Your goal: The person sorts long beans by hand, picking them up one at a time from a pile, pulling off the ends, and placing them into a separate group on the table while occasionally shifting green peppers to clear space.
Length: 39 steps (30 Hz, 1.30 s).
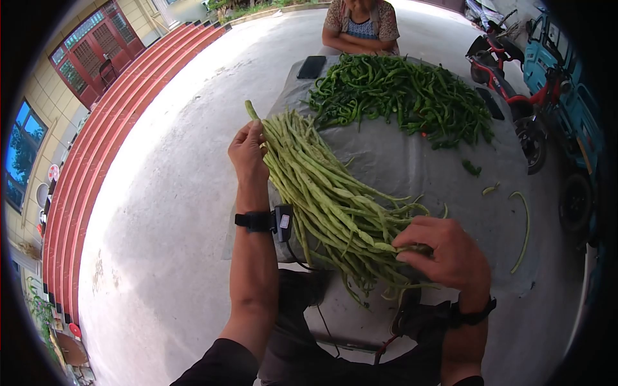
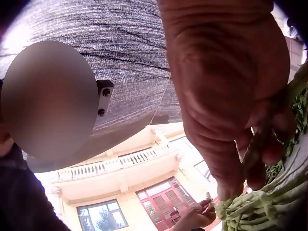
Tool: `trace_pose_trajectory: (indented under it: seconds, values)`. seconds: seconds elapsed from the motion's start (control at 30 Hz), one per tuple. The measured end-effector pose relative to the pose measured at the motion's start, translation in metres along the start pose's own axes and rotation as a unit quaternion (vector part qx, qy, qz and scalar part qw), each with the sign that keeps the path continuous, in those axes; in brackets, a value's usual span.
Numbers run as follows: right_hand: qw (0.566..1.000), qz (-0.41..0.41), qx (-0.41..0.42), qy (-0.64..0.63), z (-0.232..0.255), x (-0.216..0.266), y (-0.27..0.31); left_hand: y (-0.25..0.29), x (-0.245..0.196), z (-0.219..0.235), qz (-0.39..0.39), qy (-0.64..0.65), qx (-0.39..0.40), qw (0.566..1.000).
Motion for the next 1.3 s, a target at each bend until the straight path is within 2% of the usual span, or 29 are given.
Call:
trace_pose_trajectory:
  seconds: [0.2,0.4,0.5,0.7,0.83,1.03,1.13,1.3]
  values:
    - [0.999,0.026,-0.020,-0.011,-0.004,0.003,-0.006,-0.006,0.006,-0.003,-0.046,-0.034,-0.006,0.998]
    - [0.995,0.005,-0.086,-0.049,-0.001,0.008,-0.011,-0.016,0.005,-0.005,-0.096,-0.043,-0.020,0.994]
    - [0.989,0.045,-0.128,-0.057,-0.002,0.013,-0.017,-0.019,0.004,-0.005,-0.102,-0.054,-0.017,0.993]
    - [0.986,0.033,-0.145,-0.072,-0.011,0.011,-0.029,-0.033,0.025,-0.003,-0.104,-0.131,0.027,0.985]
    - [0.985,0.043,-0.150,-0.069,-0.013,0.006,-0.031,-0.035,0.029,0.004,-0.125,-0.232,0.012,0.965]
    - [0.982,0.020,-0.161,-0.096,-0.011,0.003,-0.031,-0.030,0.035,0.010,-0.098,-0.276,0.005,0.956]
    - [0.980,0.015,-0.171,-0.098,-0.010,0.000,-0.030,-0.015,0.018,0.003,-0.103,-0.320,-0.024,0.942]
    - [0.977,-0.003,-0.182,-0.108,-0.011,-0.014,-0.026,-0.007,0.015,-0.002,-0.086,-0.387,0.011,0.918]
Point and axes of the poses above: each hand's wrist, its own y-axis away from the middle knuckle, its own z-axis out of the back of the hand, x = y × z, the point moved 5 cm from there along -y, towards the middle knuckle, and after that the axes turned 5 degrees about x, right-handed, at the moved point
